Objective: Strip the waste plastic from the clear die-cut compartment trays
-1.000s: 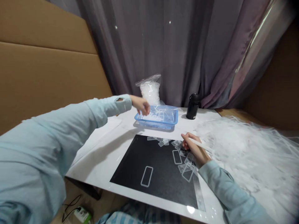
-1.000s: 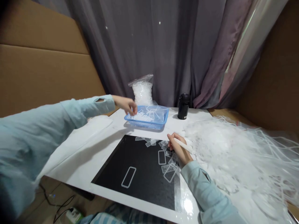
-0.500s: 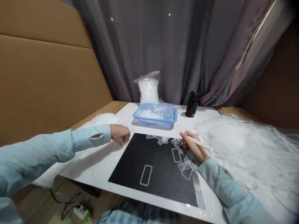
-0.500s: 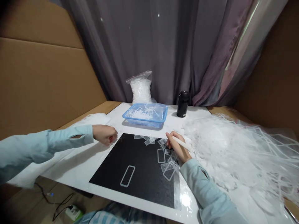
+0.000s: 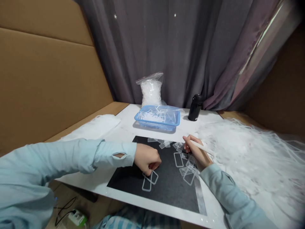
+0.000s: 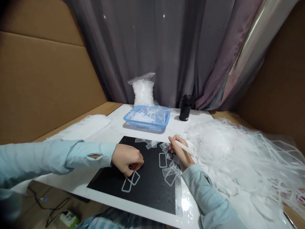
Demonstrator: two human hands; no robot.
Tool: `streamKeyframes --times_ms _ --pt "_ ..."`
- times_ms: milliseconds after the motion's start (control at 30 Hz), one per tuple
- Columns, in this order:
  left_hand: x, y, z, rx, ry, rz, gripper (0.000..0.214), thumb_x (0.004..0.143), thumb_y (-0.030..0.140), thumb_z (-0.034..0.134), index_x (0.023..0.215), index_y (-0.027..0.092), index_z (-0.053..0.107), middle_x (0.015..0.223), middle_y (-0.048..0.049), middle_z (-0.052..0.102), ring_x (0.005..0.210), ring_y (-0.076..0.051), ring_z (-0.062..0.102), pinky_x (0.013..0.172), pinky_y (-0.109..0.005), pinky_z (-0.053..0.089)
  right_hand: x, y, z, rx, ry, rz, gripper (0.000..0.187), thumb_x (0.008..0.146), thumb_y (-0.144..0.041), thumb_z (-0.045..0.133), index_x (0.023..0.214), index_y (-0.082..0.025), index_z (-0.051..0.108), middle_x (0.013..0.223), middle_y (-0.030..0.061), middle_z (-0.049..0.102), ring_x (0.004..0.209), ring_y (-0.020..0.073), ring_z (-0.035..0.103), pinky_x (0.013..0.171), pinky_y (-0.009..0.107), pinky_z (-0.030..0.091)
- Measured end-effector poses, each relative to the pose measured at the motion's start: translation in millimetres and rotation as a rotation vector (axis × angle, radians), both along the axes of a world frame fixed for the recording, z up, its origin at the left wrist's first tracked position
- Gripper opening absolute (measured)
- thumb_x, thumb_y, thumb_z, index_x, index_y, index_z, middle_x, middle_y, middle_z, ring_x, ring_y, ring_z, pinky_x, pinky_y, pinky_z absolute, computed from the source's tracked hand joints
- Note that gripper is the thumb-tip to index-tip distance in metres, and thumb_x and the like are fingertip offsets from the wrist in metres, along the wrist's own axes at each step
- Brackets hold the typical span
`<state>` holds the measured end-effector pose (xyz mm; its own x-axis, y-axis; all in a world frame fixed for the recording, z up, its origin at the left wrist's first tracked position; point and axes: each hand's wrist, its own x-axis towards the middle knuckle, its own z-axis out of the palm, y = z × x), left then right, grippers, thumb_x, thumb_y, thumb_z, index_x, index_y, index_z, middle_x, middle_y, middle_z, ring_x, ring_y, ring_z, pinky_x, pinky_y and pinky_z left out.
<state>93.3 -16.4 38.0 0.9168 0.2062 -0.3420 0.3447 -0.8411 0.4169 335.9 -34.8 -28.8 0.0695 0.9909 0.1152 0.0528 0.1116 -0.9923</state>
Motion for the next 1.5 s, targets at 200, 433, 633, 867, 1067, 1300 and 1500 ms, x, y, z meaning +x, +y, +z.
streamKeyframes --times_ms 200,433,633,867,1067,1300,1500 --pt "15 58 31.6 0.128 -0.146 0.084 0.011 0.068 0.008 0.069 0.071 0.017 0.063 0.068 0.0020 0.066 0.062 -0.011 0.061 0.060 -0.019 0.046 2 4 -3.1 0.004 0.005 0.015 0.043 0.082 -0.055 0.064 0.060 -0.021 0.050 0.055 -0.0016 0.056 0.049 0.0123 0.046 0.050 0.025 0.034" --pt "20 130 74.8 0.517 -0.500 0.427 0.026 0.076 0.013 0.057 0.102 0.011 0.062 0.101 -0.0087 0.065 0.092 -0.022 0.060 0.088 -0.037 0.045 1 6 -4.7 0.008 0.022 0.001 0.042 0.082 -0.054 0.065 0.060 -0.021 0.050 0.054 -0.0019 0.058 0.048 0.0115 0.046 0.049 0.024 0.034" --pt "47 85 44.9 0.375 -0.417 0.118 0.024 0.080 0.008 0.056 0.100 0.016 0.066 0.098 -0.0045 0.066 0.090 -0.018 0.061 0.086 -0.029 0.047 1 9 -6.9 0.044 0.062 -0.073 0.043 0.082 -0.054 0.065 0.058 -0.021 0.052 0.050 -0.0027 0.055 0.044 0.0108 0.045 0.046 0.023 0.032" --pt "73 23 -6.2 0.141 -0.224 -0.222 0.006 0.077 0.016 0.074 0.077 0.018 0.069 0.086 -0.0056 0.067 0.084 -0.018 0.063 0.075 -0.023 0.050 9 17 -9.7 0.106 0.147 -0.241 0.042 0.081 -0.051 0.067 0.058 -0.021 0.048 0.048 -0.0047 0.053 0.041 0.0085 0.040 0.044 0.023 0.029" --pt "60 34 16.3 0.065 -0.190 -0.219 0.006 0.081 0.019 0.072 0.077 0.020 0.068 0.079 -0.0004 0.068 0.073 -0.011 0.062 0.068 -0.018 0.049 7 17 -6.2 0.124 0.208 -0.282 0.040 0.081 -0.048 0.066 0.058 -0.021 0.047 0.048 -0.0054 0.052 0.040 0.0076 0.038 0.042 0.022 0.027" --pt "13 112 85.8 0.415 -0.430 0.249 0.029 0.091 0.038 0.054 0.097 0.011 0.064 0.094 -0.0092 0.063 0.082 -0.018 0.058 0.077 -0.030 0.045 6 17 -5.2 0.114 0.222 -0.263 0.039 0.081 -0.044 0.066 0.057 -0.021 0.046 0.048 -0.0049 0.053 0.040 0.0073 0.038 0.042 0.021 0.026" --pt "26 93 45.2 0.369 -0.320 0.116 0.032 0.092 0.040 0.057 0.113 0.017 0.062 0.116 -0.0102 0.063 0.100 -0.020 0.061 0.089 -0.029 0.046 7 17 -2.2 0.131 0.227 -0.293 0.040 0.079 -0.046 0.067 0.056 -0.021 0.047 0.046 -0.0047 0.052 0.039 0.0076 0.038 0.041 0.022 0.026"
